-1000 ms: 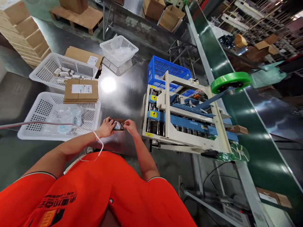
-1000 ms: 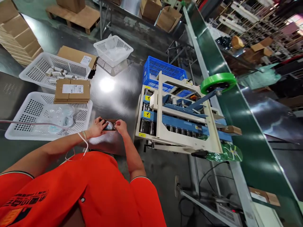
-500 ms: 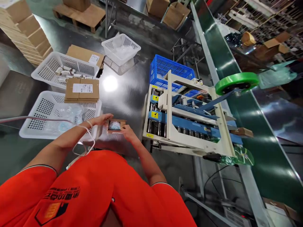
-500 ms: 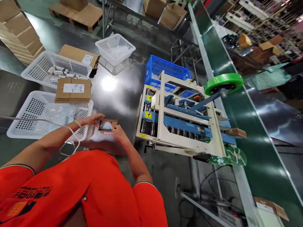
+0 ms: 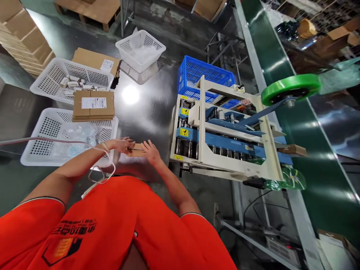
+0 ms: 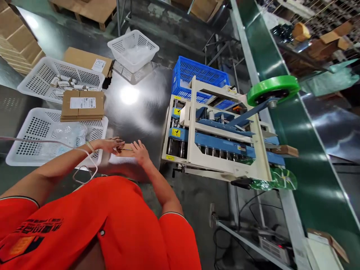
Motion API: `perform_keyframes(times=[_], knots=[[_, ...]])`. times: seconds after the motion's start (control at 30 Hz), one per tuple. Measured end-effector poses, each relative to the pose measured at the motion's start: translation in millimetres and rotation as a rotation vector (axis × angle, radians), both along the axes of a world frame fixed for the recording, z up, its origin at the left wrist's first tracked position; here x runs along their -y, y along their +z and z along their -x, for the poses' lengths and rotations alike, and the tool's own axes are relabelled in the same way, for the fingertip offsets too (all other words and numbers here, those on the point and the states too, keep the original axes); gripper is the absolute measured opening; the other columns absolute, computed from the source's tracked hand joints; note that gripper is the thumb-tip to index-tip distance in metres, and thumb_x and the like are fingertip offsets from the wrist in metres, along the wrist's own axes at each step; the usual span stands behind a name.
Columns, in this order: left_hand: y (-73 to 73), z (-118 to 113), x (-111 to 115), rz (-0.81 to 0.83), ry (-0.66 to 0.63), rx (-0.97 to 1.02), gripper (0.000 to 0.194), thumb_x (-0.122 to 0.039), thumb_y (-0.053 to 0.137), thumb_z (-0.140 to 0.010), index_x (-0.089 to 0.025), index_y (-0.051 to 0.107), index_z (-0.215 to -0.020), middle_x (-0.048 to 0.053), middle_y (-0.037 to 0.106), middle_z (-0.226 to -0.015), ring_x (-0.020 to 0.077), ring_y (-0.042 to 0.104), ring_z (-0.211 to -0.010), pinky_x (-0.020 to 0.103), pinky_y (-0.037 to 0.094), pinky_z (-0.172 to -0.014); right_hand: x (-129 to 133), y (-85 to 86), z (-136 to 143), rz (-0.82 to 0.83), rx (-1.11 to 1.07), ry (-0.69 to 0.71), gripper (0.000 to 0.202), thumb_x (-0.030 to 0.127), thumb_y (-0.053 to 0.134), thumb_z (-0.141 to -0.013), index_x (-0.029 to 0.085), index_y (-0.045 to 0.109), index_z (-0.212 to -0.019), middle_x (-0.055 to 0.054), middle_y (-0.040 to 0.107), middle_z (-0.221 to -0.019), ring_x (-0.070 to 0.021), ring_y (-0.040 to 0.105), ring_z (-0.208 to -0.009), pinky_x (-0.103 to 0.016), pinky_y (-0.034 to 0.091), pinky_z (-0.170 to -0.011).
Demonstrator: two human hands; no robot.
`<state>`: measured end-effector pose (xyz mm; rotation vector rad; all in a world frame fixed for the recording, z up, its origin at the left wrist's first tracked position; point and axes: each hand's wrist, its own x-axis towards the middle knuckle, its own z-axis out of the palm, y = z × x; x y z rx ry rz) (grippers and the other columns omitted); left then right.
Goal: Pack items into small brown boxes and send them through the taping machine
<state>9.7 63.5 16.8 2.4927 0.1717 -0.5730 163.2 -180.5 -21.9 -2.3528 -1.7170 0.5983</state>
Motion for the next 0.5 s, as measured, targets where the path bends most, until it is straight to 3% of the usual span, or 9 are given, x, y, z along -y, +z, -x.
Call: perform_keyframes(times=[0.07,0.13,0.2,0.3,0.4,0.5], knots=[[1.8,7,24,-0.080,0.025,-0.079,0.110,-0.057,0.090,-0.092,-0.005,0.053,-0.181,0.033,0.050,-0.186,0.0543,0.039,-0.178,0.065,0.033,-0.147,9,-2.5,5,0.024,0.036,-0.008,0.072,0.039,0.076,-0.114,0.029,0.058,-0.183,-0.016,0.049,-0.192,-0.0451,0.038,-0.182,-0.068,0.046,-0.140],[0.2,16,54,-0.231,0.102,-0.082,0.124,-0.059,0.090,-0.092,0.001,0.038,-0.187,0.038,0.034,-0.193,0.0571,0.026,-0.184,0.071,0.022,-0.150,15,-6.1,10,0.050,0.060,-0.019,0.087,0.052,0.082,-0.111,0.032,0.049,-0.188,-0.014,0.037,-0.198,-0.0492,0.032,-0.184,-0.073,0.042,-0.141],[-2.6,24,77,-0.357,0.168,-0.070,0.122,-0.052,0.087,-0.094,0.000,0.033,-0.190,0.038,0.034,-0.192,0.0559,0.025,-0.184,0.071,0.022,-0.150,17,-11.8,11,0.065,0.055,-0.022,0.104,0.061,0.092,-0.102,0.033,0.045,-0.190,-0.015,0.031,-0.200,-0.0516,0.029,-0.185,-0.073,0.040,-0.142],[-5.7,22,83,-0.385,0.181,-0.042,0.107,-0.046,0.081,-0.100,-0.004,0.038,-0.188,0.036,0.056,-0.179,0.0539,0.050,-0.171,0.066,0.044,-0.140,23,-26.2,1,0.007,0.020,-0.110,0.115,0.063,0.099,-0.094,0.028,0.047,-0.190,-0.021,0.033,-0.199,-0.0504,0.032,-0.184,-0.067,0.043,-0.142],[-6.6,-17,61,-0.377,0.166,0.021,0.100,-0.046,0.083,-0.099,-0.001,0.047,-0.181,0.034,0.071,-0.159,0.0510,0.067,-0.150,0.061,0.057,-0.127,38,-47.3,-18,-0.106,0.031,-0.463,0.100,0.054,0.089,-0.104,0.015,0.048,-0.187,-0.031,0.042,-0.191,-0.0463,0.046,-0.177,-0.063,0.050,-0.136],[-4.7,-90,36,-0.376,0.144,0.095,0.094,-0.044,0.087,-0.098,0.003,0.055,-0.173,0.038,0.068,-0.160,0.0514,0.068,-0.145,0.061,0.055,-0.128,56,-73.5,-26,-0.125,0.070,-0.788,0.074,0.045,0.075,-0.113,0.008,0.060,-0.175,-0.036,0.054,-0.181,-0.0471,0.056,-0.167,-0.068,0.054,-0.131]])
